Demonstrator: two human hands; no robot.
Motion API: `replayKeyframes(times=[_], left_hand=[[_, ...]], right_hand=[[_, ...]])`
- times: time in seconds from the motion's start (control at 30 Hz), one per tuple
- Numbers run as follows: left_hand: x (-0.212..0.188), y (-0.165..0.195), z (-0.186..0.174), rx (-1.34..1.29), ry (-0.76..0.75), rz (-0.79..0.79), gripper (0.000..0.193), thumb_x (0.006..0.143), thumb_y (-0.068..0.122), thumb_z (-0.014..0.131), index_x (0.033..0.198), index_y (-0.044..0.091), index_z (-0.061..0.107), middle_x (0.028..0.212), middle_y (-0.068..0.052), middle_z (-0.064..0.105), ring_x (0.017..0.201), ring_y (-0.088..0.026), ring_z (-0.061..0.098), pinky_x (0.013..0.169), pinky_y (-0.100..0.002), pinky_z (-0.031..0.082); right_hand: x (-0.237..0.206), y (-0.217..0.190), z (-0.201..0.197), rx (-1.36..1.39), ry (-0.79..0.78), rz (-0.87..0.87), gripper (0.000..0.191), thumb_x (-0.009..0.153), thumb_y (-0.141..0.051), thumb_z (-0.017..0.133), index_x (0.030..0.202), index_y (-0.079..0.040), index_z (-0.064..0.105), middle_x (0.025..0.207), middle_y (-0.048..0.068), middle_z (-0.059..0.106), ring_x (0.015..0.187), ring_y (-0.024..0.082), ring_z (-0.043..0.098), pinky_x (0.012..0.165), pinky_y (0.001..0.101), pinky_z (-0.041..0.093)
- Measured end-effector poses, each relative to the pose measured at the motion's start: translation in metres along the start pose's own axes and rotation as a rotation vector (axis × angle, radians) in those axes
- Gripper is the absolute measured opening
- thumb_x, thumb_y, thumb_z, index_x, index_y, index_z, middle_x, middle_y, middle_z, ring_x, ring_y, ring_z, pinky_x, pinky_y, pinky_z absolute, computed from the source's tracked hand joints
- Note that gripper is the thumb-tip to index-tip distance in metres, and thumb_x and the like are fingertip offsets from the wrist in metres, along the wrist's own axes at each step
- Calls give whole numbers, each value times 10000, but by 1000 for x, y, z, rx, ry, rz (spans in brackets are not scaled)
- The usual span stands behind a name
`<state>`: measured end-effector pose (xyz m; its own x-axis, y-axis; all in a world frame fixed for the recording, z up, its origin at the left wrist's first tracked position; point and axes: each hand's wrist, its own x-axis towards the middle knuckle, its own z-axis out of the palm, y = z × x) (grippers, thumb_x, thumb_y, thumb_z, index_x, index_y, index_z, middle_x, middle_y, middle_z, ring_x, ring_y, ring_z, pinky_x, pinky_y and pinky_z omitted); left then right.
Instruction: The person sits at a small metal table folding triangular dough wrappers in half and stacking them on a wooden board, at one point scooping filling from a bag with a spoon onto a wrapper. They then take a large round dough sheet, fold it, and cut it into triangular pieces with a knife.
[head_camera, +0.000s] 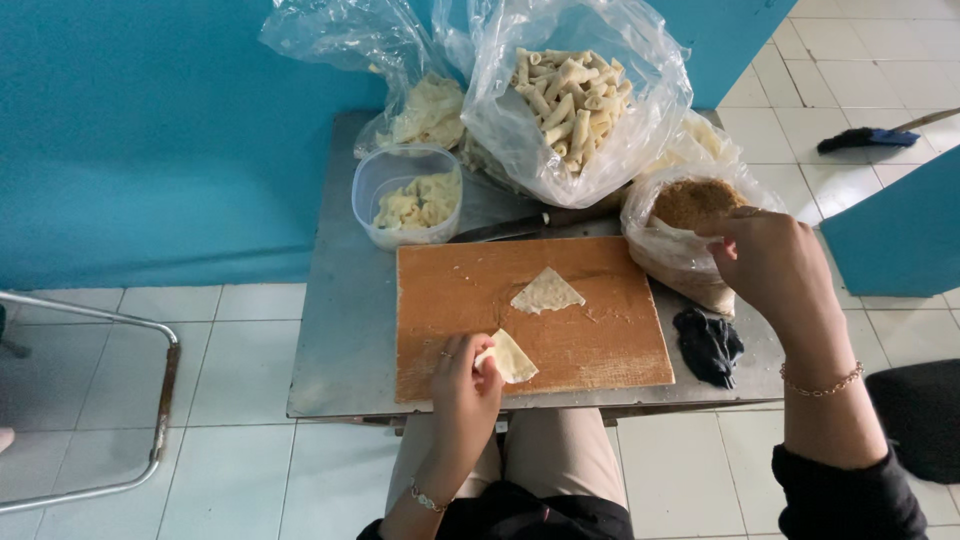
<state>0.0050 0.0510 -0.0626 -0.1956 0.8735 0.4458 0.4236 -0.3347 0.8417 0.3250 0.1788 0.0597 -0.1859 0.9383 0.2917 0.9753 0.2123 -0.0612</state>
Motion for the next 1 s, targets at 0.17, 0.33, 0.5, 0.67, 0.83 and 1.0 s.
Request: replayKeyframes(times=[0.17,0.33,0.5,0.67,0.83,1.0], left_hand=[[-5,1,1,43,-49,-106,239,858,-51,639,1081,36,622,967,-115,641,698,-231,675,556,-323,554],[-8,1,2,31,-34,-63,265,855,-46,651,1105,33,610,974,-125,628,708,-231,665,568,-324,558],[-6,-5,2,24,-15,-156,263,866,19,708,1116,47,632,905,-103,671,668,-199,699,551,-307,576],[-2,-10,-5,45,-10,-120,295,850,16,720,1129,32,627,888,-114,670,687,-206,697,533,-303,570],[-2,-11,-6,37,-20,-149,298,845,5,720,1129,30,631,904,-120,673,711,-208,700,555,-301,577],[-3,-11,-6,6,-8,-127,290,860,7,716,1136,32,629,923,-121,679,732,-206,712,582,-299,589]], right_hand=[[5,1,-7,-210,128,-110,93,964,-198,742,1016,-185,818,1014,19,778,831,212,731,742,345,581],[8,17,-12,-177,221,-104,140,1056,-250,709,1044,-143,799,893,29,744,836,201,713,757,347,571],[18,17,16,-246,189,-172,170,1017,-254,705,950,-118,782,928,46,749,858,234,727,746,357,584],[29,23,34,70,141,-92,153,966,-204,707,1032,-108,807,952,122,753,801,321,714,758,409,579],[30,40,38,106,122,-61,140,984,-207,731,1012,-95,810,917,134,758,749,283,721,732,368,578],[25,64,34,194,195,47,173,1012,-223,745,1046,-62,798,829,118,738,667,193,704,649,321,560]])
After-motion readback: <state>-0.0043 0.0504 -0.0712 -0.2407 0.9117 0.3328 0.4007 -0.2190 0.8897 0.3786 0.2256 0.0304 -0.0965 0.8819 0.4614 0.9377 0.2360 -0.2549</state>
